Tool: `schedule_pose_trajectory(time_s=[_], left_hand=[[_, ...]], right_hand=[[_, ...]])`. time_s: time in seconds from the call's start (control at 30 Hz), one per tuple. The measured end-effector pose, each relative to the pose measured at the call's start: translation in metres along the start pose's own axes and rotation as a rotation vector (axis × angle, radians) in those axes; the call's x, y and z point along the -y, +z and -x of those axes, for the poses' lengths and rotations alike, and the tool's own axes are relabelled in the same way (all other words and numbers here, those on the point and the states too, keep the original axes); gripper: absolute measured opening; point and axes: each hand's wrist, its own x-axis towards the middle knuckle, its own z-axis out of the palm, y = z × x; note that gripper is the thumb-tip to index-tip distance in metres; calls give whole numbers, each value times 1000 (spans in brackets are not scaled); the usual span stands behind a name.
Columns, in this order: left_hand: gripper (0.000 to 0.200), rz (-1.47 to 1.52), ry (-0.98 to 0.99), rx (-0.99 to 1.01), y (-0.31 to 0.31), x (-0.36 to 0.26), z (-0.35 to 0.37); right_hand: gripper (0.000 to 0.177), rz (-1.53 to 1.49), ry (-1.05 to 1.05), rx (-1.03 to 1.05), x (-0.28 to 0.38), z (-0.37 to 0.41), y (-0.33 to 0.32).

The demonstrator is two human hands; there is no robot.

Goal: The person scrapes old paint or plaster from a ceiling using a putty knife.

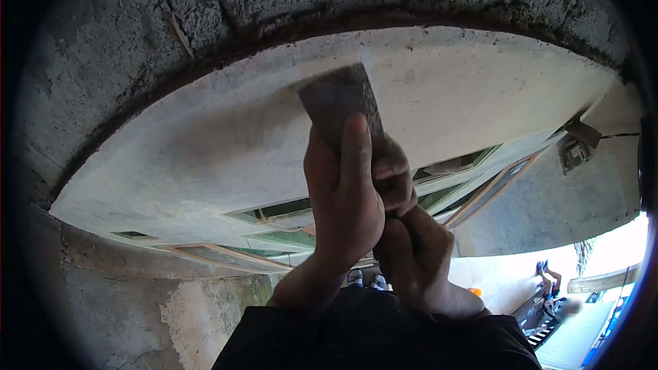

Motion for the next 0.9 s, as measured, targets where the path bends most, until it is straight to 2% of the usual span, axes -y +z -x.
schedule_pose_trajectory(time_s=[0.1, 0.3, 0.4, 0.43, 0.5, 0.53, 0.63, 0.77, 0.9], left_hand=[[17, 97, -82, -81, -1, 5, 12], [19, 20, -93, -82, -7, 9, 17], [20, -12, -54, -66, -4, 7, 6], [20, -59, -29, -75, -2, 4, 3], [21, -67, 0, -63, 3, -2, 1], [21, -45, -28, -79, 4, -3, 4], [22, -7, -35, -22, 5, -5, 1], [22, -36, -22, -71, 7, -3, 3], [21, 16, -40, -50, 5, -3, 2]], right_hand=[[24, -81, 46, 36, 1, 6, -3], [22, -10, 88, 35, -4, 11, 0], [20, 175, -135, -22, -13, 4, 2], [20, 178, -125, -18, -9, -1, 1], [15, -13, 19, 48, 2, -6, -3], [15, 33, 40, 43, 3, -3, -4], [23, 4, -76, 10, -2, -1, 3], [24, 21, -79, -3, 12, -8, 2], [24, 24, -34, 6, -1, 1, -1]])
